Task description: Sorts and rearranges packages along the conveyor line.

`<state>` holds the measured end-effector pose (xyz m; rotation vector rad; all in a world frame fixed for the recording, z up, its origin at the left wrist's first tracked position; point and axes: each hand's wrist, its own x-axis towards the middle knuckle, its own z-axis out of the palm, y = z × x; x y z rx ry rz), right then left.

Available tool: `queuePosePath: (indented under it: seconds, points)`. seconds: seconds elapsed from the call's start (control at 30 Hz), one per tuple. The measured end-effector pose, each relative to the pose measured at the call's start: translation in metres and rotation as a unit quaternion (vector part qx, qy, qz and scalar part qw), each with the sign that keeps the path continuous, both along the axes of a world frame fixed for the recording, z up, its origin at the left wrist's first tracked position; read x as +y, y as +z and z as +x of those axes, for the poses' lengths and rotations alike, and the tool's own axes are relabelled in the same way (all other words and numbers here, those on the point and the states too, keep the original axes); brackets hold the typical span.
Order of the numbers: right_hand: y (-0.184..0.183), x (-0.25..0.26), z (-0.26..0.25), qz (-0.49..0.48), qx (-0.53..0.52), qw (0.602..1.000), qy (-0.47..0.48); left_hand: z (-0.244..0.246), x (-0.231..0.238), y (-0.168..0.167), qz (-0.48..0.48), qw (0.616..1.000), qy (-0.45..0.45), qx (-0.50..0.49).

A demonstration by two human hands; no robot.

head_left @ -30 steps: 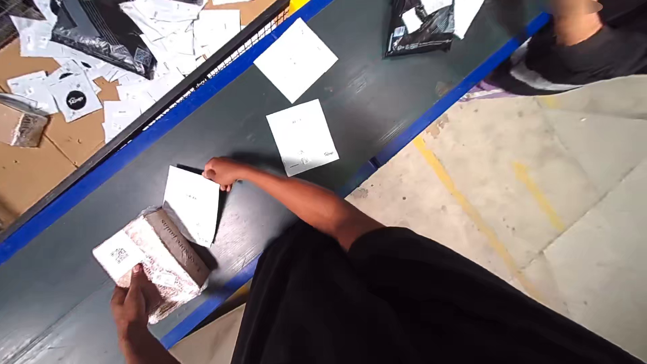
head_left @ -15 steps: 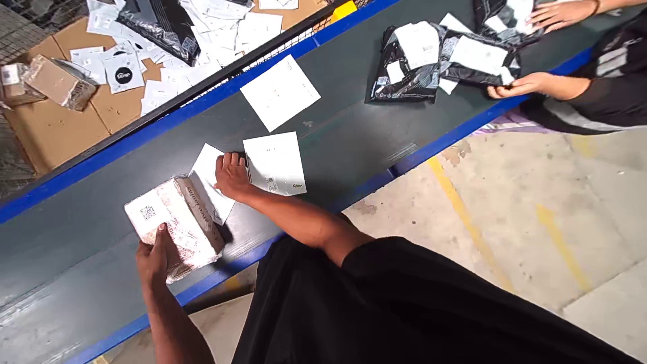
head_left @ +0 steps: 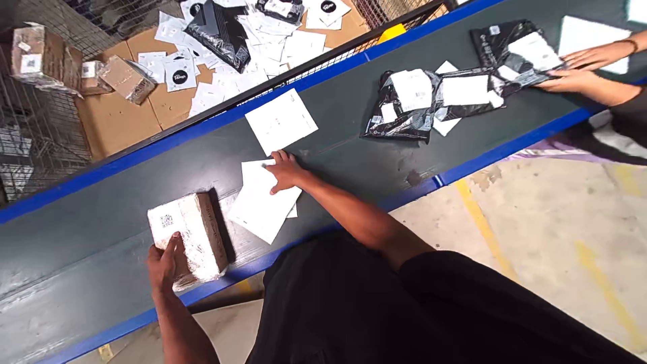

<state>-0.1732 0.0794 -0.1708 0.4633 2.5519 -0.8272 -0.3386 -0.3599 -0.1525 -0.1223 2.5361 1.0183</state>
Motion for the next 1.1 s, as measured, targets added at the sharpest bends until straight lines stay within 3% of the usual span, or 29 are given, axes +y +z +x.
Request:
queuePosePath:
  seconds: [0.07, 0.13, 0.2, 0.3, 0.4, 0.47, 0.53, 0.6, 0.7, 0.87, 1.0, 1.03, 1.1]
  points:
    - [-0.005, -0.048, -0.012, 0.053, 0.006, 0.999, -0.005, 0.0, -0.015, 0.004, -0.111, 0.99, -0.026, 0.083]
    - [-0.002, -0.081, -0.024, 0.053, 0.02, 0.997, -0.05, 0.008, -0.009, 0.009, -0.201, 0.946, -0.086, 0.241]
    - [-0.005, -0.095, -0.027, -0.02, 0.043, 0.992, -0.117, 0.017, 0.028, 0.007, -0.137, 0.923, -0.169, 0.317]
    - [-0.002, -0.092, -0.037, -0.209, 0.096, 0.952, -0.202, -0.01, 0.105, 0.007, 0.041, 0.925, -0.264, 0.269]
    - [0.009, -0.065, -0.035, -0.228, 0.146, 0.911, -0.311, -0.093, 0.207, -0.005, 0.132, 0.886, -0.397, 0.199]
    - [0.006, -0.047, -0.034, -0.215, 0.159, 0.885, -0.381, -0.137, 0.257, -0.028, 0.076, 0.861, -0.471, 0.176]
    - [-0.003, -0.035, -0.045, -0.193, 0.143, 0.874, -0.421, -0.156, 0.27, -0.048, -0.066, 0.847, -0.501, 0.164]
    - [-0.012, -0.03, -0.062, -0.168, 0.106, 0.887, -0.417, -0.149, 0.259, -0.053, -0.114, 0.849, -0.488, 0.166]
    - [-0.019, -0.058, -0.083, -0.164, 0.08, 0.91, -0.372, -0.126, 0.201, -0.059, -0.057, 0.89, -0.438, 0.113]
    - [-0.011, -0.11, -0.084, -0.277, 0.094, 0.917, -0.271, -0.056, 0.096, -0.067, 0.142, 0.921, -0.344, 0.115]
    - [-0.005, -0.173, -0.104, -0.23, 0.093, 0.96, -0.128, -0.011, 0.048, -0.065, 0.284, 0.936, -0.18, 0.108]
    - [-0.002, -0.187, -0.106, -0.262, 0.098, 0.952, -0.125, -0.01, 0.039, -0.065, 0.313, 0.935, -0.133, 0.103]
    - [0.0, -0.21, -0.104, -0.403, 0.097, 0.894, -0.169, -0.018, 0.014, -0.057, 0.336, 0.936, -0.047, 0.098]
